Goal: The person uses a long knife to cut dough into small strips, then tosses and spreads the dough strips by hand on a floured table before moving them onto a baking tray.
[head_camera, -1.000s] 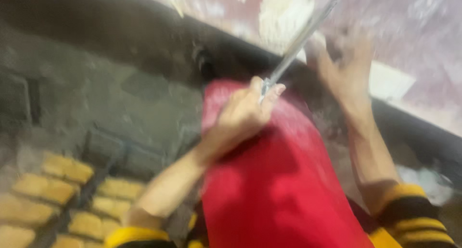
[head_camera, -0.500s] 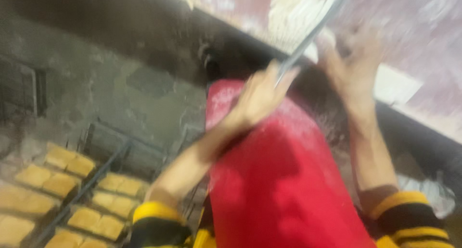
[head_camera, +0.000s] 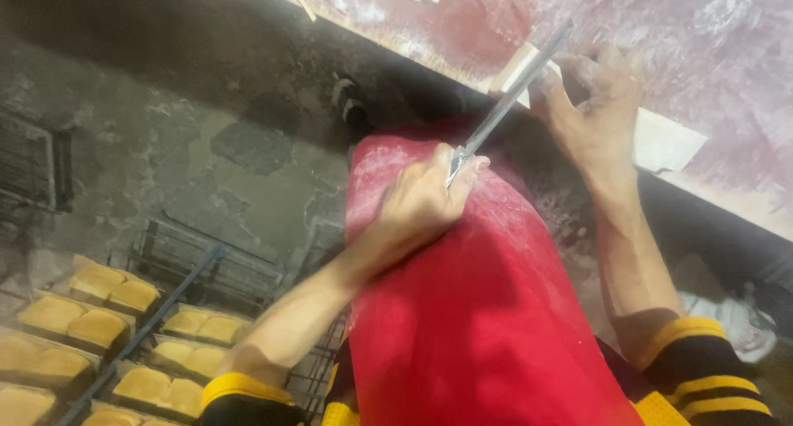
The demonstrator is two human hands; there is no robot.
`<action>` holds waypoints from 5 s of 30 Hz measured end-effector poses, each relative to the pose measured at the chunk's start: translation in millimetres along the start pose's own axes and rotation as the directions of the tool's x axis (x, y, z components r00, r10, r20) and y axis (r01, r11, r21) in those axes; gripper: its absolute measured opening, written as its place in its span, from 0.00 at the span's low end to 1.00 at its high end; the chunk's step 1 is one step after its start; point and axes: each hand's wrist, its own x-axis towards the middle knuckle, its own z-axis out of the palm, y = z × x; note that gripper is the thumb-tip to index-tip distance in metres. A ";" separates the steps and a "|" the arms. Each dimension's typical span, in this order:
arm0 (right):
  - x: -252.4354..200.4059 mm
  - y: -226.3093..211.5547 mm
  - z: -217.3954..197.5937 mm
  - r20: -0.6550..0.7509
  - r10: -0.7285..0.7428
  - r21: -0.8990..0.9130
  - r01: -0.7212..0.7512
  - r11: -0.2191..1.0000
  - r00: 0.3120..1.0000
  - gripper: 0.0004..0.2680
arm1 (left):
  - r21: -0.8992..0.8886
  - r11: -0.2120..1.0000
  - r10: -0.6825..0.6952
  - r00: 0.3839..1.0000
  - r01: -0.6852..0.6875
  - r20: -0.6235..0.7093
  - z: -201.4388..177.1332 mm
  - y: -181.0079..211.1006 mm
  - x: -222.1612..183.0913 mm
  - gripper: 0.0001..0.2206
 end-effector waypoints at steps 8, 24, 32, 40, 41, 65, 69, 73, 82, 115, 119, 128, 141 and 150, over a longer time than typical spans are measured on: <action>-0.5 -3.1 -0.7 -0.015 -0.035 0.017 0.036 0.999 0.999 0.06 | 0.161 0.981 0.097 0.994 -0.106 0.059 10.3 -12.2 -10.3 0.17; 8.2 -23.1 -13.2 0.025 -0.050 0.008 0.050 0.999 0.998 0.06 | 0.407 0.877 0.294 0.955 -0.254 -0.036 9.9 -12.6 -8.5 0.14; 9.8 -13.7 -9.3 0.017 -0.047 -0.032 0.048 0.998 0.999 0.06 | -0.043 0.982 -0.177 0.978 0.182 0.111 34.3 -8.0 64.1 0.22; 3.0 -17.9 -16.8 0.017 -0.036 0.002 0.036 0.999 0.999 0.08 | 0.229 0.962 0.173 0.980 -0.147 -0.099 8.2 7.8 1.0 0.15; -5.9 -11.7 -14.1 0.043 -0.004 0.011 0.003 1.000 0.999 0.06 | 0.043 0.997 -0.059 0.998 0.058 0.024 11.7 6.1 -5.1 0.17; 1.2 -4.0 -17.4 0.036 0.011 0.048 -0.012 0.999 0.999 0.09 | 0.003 0.970 -0.241 0.970 0.241 0.003 -23.8 -9.0 28.6 0.21; -4.2 -4.7 -12.7 0.053 0.074 0.007 -0.075 0.997 0.996 0.10 | -0.234 0.970 -0.070 0.997 0.065 -0.016 -37.7 12.5 7.2 0.17; -11.0 3.3 -6.6 0.029 0.007 -0.102 -0.004 0.995 1.000 0.10 | -0.312 0.925 0.187 0.974 -0.218 -0.124 -52.8 2.0 -13.8 0.17; -13.3 0.1 -9.6 -0.005 0.004 -0.041 -0.004 0.999 1.000 0.10 | -0.179 0.980 -0.074 0.995 0.084 0.061 -34.9 -11.1 -23.5 0.18; -11.3 -4.7 -12.8 -0.003 0.040 0.110 -0.039 0.993 0.999 0.08 | -0.127 0.992 0.006 0.997 -0.016 -0.075 46.8 -2.4 42.0 0.18; -13.9 2.2 -19.9 -0.007 0.009 0.110 -0.008 0.994 1.000 0.08 | -0.018 0.999 -0.045 0.998 0.044 -0.039 20.8 13.3 -4.4 0.16; -8.8 1.8 -13.8 -0.011 -0.018 0.032 0.018 0.999 1.000 0.07 | -0.098 0.983 -0.147 0.987 0.153 0.071 42.9 -2.6 -12.2 0.19; -10.3 -1.1 -23.1 -0.001 -0.052 0.106 0.052 0.993 0.999 0.07 | 0.312 0.945 0.153 0.975 -0.097 -0.160 41.5 9.3 -27.2 0.18; -3.8 -0.8 -25.4 0.019 -0.034 0.080 0.032 0.996 0.999 0.06 | -0.075 0.997 -0.013 0.998 0.008 -0.066 71.0 -5.1 56.7 0.20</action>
